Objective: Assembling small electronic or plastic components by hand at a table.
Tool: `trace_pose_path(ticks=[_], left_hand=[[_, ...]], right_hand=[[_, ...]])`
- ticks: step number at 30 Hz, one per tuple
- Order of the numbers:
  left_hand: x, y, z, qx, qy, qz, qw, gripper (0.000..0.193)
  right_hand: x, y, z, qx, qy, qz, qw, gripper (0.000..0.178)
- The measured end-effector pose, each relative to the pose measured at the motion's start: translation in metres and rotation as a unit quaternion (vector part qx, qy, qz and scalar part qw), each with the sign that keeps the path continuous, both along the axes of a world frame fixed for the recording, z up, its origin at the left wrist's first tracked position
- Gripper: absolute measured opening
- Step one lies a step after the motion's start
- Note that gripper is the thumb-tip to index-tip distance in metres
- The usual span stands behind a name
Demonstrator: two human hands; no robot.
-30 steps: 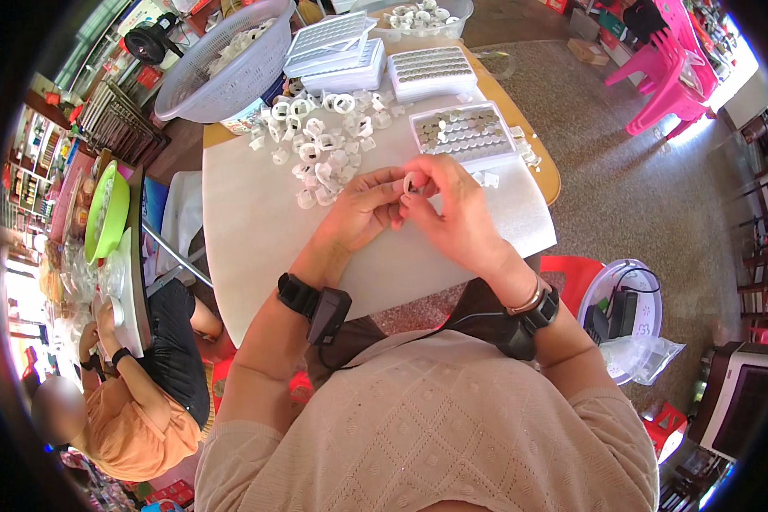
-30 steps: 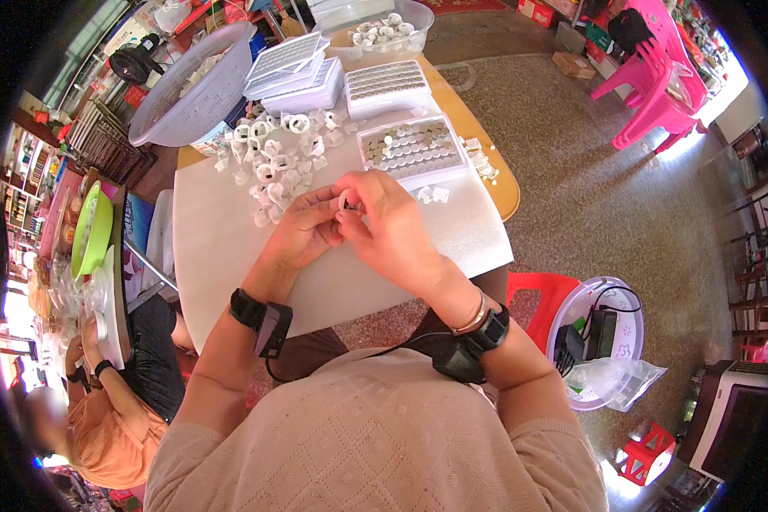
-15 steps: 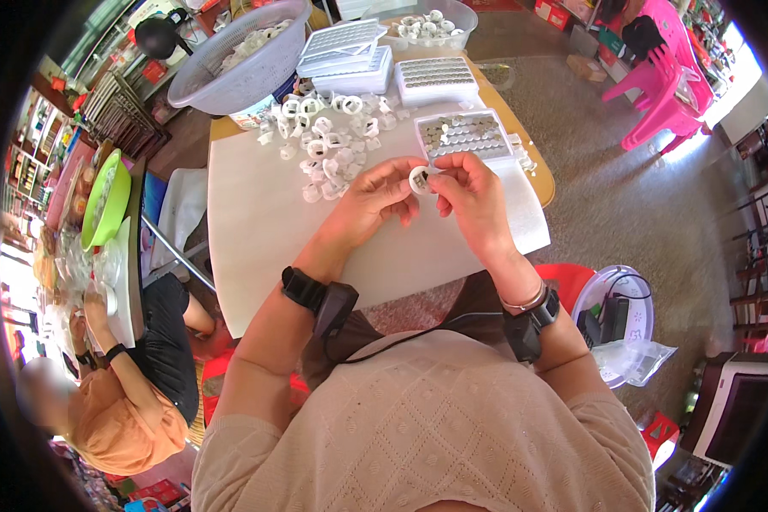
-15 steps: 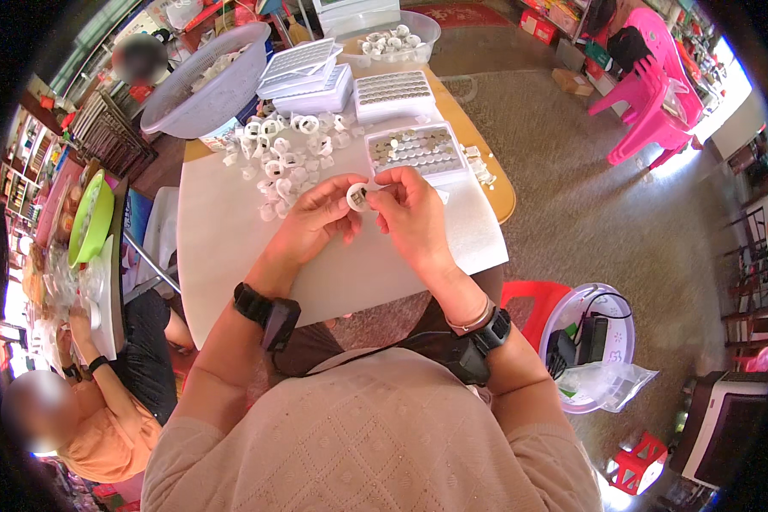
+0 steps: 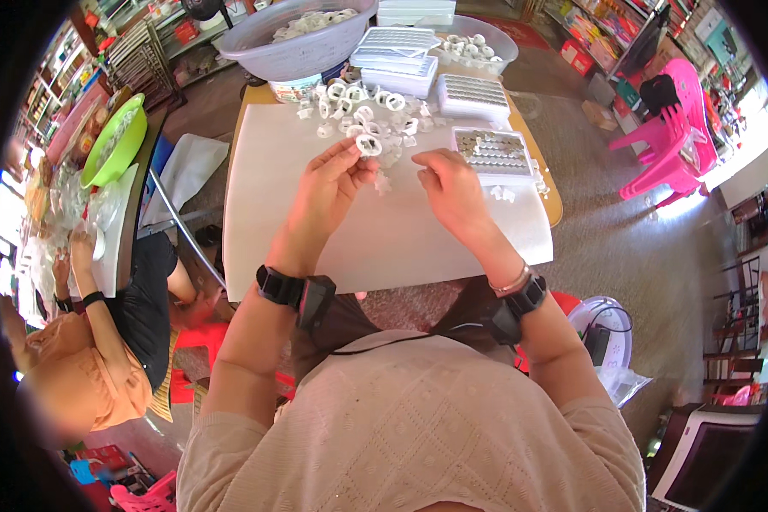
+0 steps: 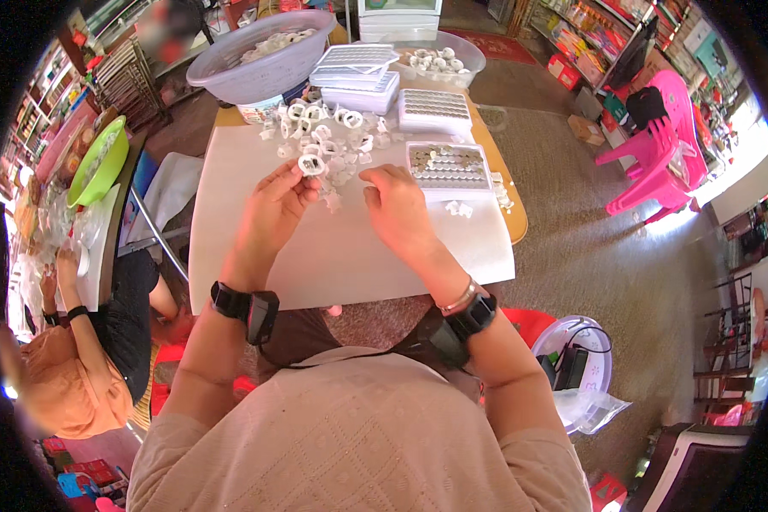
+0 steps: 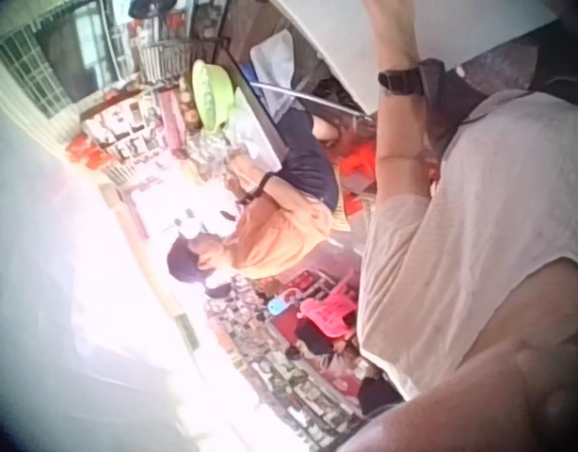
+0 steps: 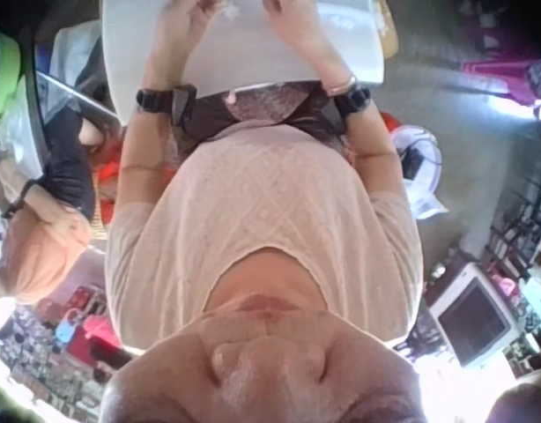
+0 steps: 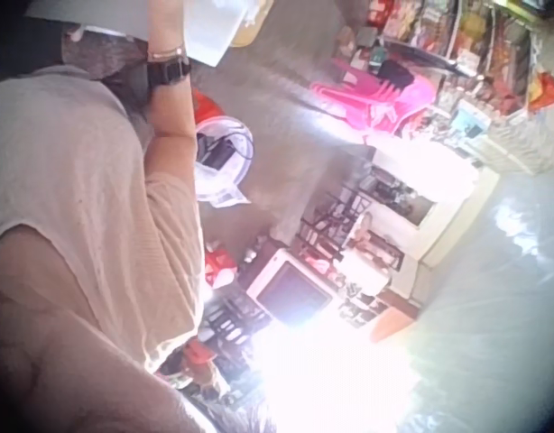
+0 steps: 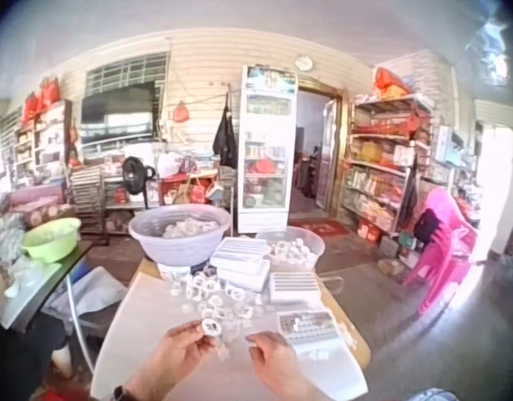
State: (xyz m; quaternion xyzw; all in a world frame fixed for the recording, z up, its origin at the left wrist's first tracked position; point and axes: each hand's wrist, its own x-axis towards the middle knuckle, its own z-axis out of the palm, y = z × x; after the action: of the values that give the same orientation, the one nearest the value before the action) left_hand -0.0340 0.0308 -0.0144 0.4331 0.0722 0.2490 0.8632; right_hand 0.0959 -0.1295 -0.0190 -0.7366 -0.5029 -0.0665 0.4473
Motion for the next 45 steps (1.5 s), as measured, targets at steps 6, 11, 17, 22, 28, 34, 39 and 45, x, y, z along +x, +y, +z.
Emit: trace_pose_path(ticks=[6,11,17,22,28,34,39,45], left_hand=[[-0.022,-0.007,-0.018,-0.054,0.012,0.006,0.998,0.028],[-0.026,-0.003,-0.025,-0.086,0.005,-0.016,0.996,0.025],[-0.028,-0.004,-0.025,-0.091,0.021,-0.029,0.995,0.025],[-0.025,-0.003,-0.028,-0.095,0.033,-0.019,0.995,0.027],[-0.025,-0.005,-0.026,-0.089,0.046,-0.013,0.995,0.03],[-0.024,-0.007,-0.026,-0.079,0.056,-0.03,0.995,0.03],[-0.025,-0.006,-0.027,-0.089,0.051,-0.039,0.994,0.028],[-0.023,-0.005,-0.026,-0.082,0.045,-0.036,0.995,0.027]], right_hand=[[0.009,0.045,-0.018,-0.054,-0.074,0.006,0.996,0.022],[0.005,0.045,-0.025,-0.084,-0.098,0.019,0.991,0.021],[-0.001,-0.007,-0.009,-0.12,-0.105,0.085,0.983,0.016],[-0.007,-0.017,-0.001,-0.092,-0.039,0.05,0.994,0.016],[-0.011,0.0,-0.011,-0.041,0.02,-0.017,0.999,0.016],[-0.01,0.005,-0.022,-0.089,-0.115,-0.023,0.989,0.018],[-0.013,-0.01,-0.013,-0.065,-0.038,0.007,0.997,0.012],[-0.018,-0.045,-0.009,-0.071,0.069,0.06,0.993,0.011]])
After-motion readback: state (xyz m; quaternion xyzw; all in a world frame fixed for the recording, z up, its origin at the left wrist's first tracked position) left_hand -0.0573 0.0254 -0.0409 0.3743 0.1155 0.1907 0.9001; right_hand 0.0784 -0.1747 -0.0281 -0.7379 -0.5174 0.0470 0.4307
